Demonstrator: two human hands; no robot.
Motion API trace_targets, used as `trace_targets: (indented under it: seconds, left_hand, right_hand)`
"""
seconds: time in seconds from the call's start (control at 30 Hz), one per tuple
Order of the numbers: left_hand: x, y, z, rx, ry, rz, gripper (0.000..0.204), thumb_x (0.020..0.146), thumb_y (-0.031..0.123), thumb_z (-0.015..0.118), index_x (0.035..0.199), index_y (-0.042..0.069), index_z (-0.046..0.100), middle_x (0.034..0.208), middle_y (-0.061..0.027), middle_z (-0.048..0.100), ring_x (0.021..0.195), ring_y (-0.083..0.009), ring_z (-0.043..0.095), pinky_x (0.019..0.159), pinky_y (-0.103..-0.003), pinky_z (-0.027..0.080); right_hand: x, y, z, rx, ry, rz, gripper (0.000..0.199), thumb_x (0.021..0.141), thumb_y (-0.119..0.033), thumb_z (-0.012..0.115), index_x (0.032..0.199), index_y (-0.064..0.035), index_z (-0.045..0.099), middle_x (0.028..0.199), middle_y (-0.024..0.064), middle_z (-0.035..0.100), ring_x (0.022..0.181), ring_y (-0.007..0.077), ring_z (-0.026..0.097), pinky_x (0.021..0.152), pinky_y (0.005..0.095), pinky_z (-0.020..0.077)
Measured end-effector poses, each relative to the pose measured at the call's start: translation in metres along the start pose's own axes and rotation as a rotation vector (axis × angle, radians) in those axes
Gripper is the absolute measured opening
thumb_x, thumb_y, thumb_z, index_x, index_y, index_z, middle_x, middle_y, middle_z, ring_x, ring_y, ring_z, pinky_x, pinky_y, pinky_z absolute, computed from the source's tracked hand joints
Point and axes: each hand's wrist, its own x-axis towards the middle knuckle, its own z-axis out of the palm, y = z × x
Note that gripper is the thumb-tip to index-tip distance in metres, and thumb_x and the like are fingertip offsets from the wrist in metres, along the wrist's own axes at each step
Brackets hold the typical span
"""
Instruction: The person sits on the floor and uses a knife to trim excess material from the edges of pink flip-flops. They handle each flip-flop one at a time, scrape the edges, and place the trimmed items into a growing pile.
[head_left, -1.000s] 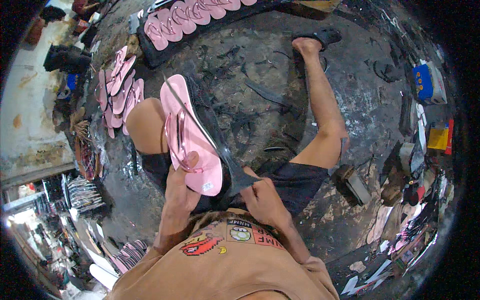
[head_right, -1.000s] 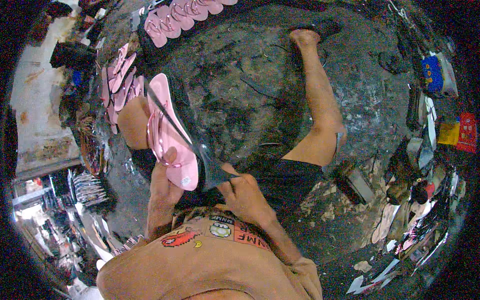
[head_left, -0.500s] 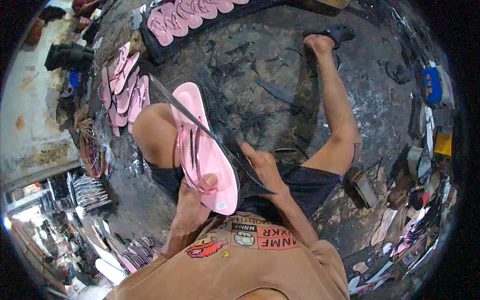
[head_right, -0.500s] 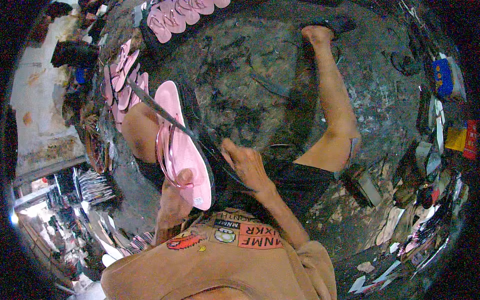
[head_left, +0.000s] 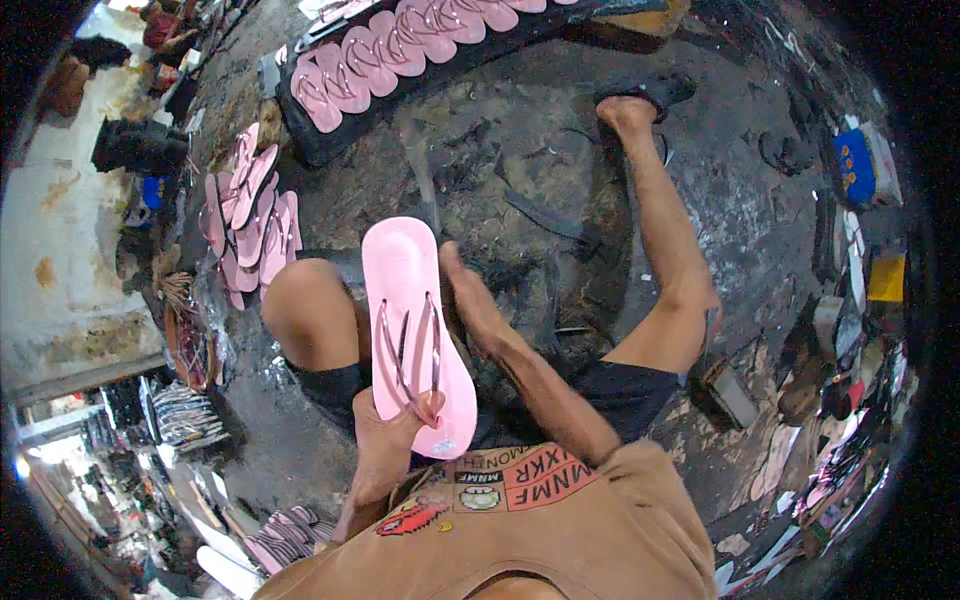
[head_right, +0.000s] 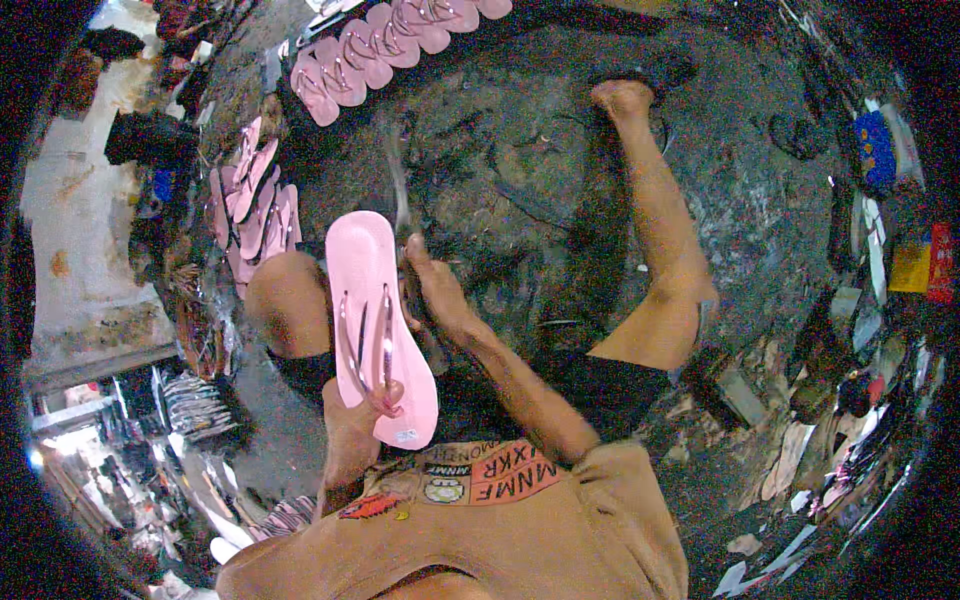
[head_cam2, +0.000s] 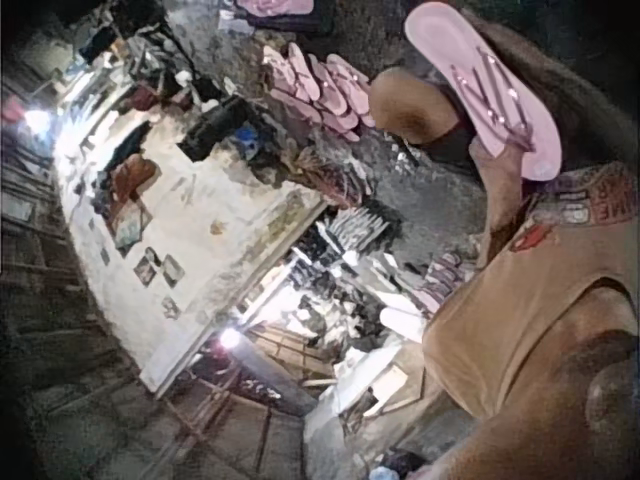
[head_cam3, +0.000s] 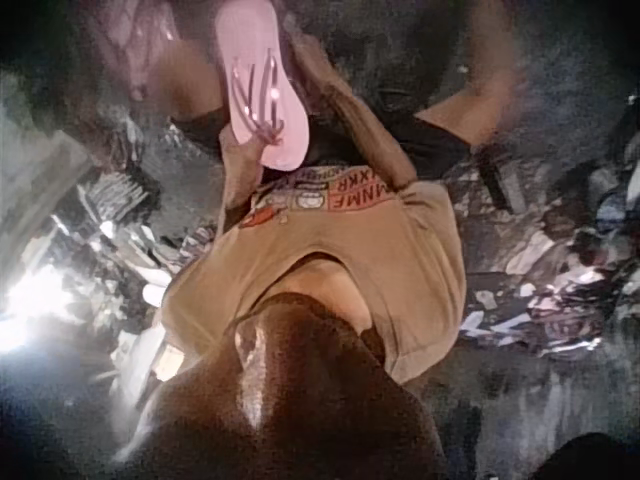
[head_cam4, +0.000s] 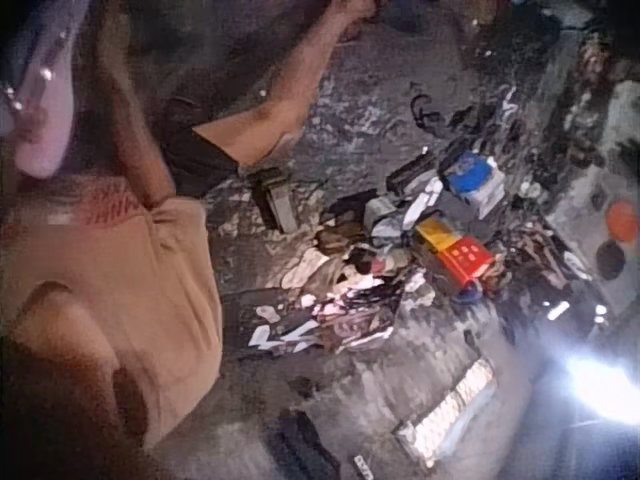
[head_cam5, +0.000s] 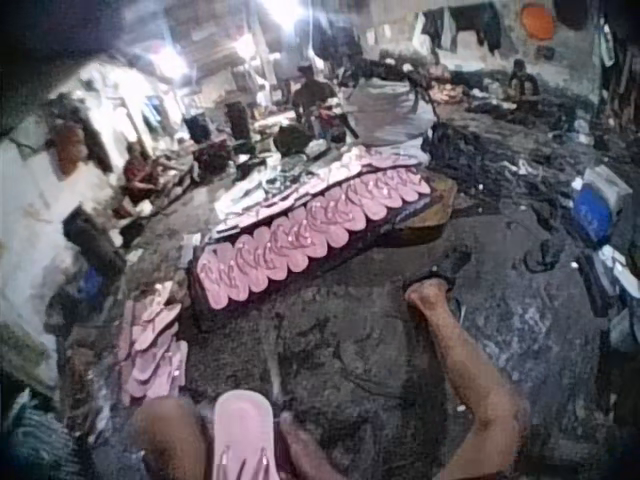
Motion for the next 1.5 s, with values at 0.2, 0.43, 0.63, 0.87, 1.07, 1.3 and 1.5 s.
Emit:
trace_targets:
  seconds: [0.2,0.43,0.63,0.87,1.07,1.3,1.5]
  left_hand:
    - [0.014,0.032,0.008,-0.047,0.038,0.517,0.035,0.096,0.022,0.066,0.115,-0.006,0.061,0.106,-0.0107,0.069,0.098,-0.0158,0.063,0.091,-0.031,0.049]
    - [0.017,0.086,-0.007,0.076,-0.185,0.025,0.048,0.095,0.049,0.066,0.114,0.005,0.063,0.091,0.0008,0.064,0.078,-0.0059,0.06,0.066,-0.025,0.055]
    - [0.01,0.073,-0.013,0.031,-0.152,-0.116,0.045,0.096,0.051,0.064,0.119,0.013,0.062,0.096,0.0041,0.064,0.082,-0.0069,0.063,0.064,-0.026,0.058]
    - [0.026,0.061,-0.014,0.251,-0.347,0.059,0.041,0.096,0.031,0.069,0.123,0.002,0.06,0.107,-0.0012,0.065,0.093,-0.01,0.059,0.085,-0.028,0.05]
    - [0.028,0.073,-0.007,0.318,-0.32,0.027,0.04,0.095,0.027,0.07,0.123,0.002,0.058,0.106,-0.0033,0.065,0.095,-0.0113,0.06,0.085,-0.03,0.051]
    - [0.04,0.085,0.009,0.36,-0.373,0.0,0.043,0.095,0.028,0.071,0.126,0.001,0.058,0.109,-0.005,0.065,0.099,-0.0122,0.06,0.087,-0.03,0.051]
    - [0.05,0.126,0.001,-0.013,-0.535,0.256,0.027,0.095,0.014,0.067,0.12,0.004,0.061,0.108,-0.0111,0.067,0.103,-0.0241,0.064,0.092,-0.038,0.052]
  right_hand:
    - [-0.078,-0.069,0.031,-0.242,0.266,-0.456,0.025,0.091,-0.024,0.077,0.095,-0.0033,0.064,0.075,-0.0038,0.061,0.064,0.0044,0.051,0.056,0.0246,0.0419]
    - [-0.18,-0.056,0.003,-0.738,0.288,-0.57,0.027,0.102,-0.025,0.054,0.116,-0.0029,0.06,0.069,0.0071,0.059,0.056,0.0174,0.057,0.053,0.0334,0.0451]
    - [-0.282,0.034,-0.036,-1.093,0.181,-0.245,0.027,0.1,-0.033,0.054,0.103,-0.0067,0.058,0.076,0.0195,0.063,0.062,0.0395,0.063,0.054,0.047,0.0484]
    - [-0.217,-0.016,-0.046,-1.224,0.186,-0.279,0.029,0.099,-0.036,0.058,0.1,-0.0071,0.057,0.077,0.021,0.064,0.067,0.0438,0.063,0.057,0.0504,0.0478]
    - [-0.156,-0.139,-0.022,-1.343,-0.156,-0.154,0.038,0.103,-0.038,0.048,0.125,-0.009,0.058,0.073,0.022,0.065,0.072,0.0443,0.065,0.067,0.0528,0.0494]
    - [-0.092,-0.157,-0.011,-1.397,-0.29,-0.255,0.053,0.104,-0.047,0.042,0.137,-0.0072,0.051,0.08,0.0233,0.066,0.082,0.0431,0.065,0.077,0.0512,0.0502]
    - [-0.057,-0.071,-0.101,-0.986,0.105,-0.585,0.038,0.107,-0.033,0.043,0.124,-0.0022,0.057,0.081,0.0139,0.065,0.076,0.0322,0.064,0.073,0.0447,0.0511]
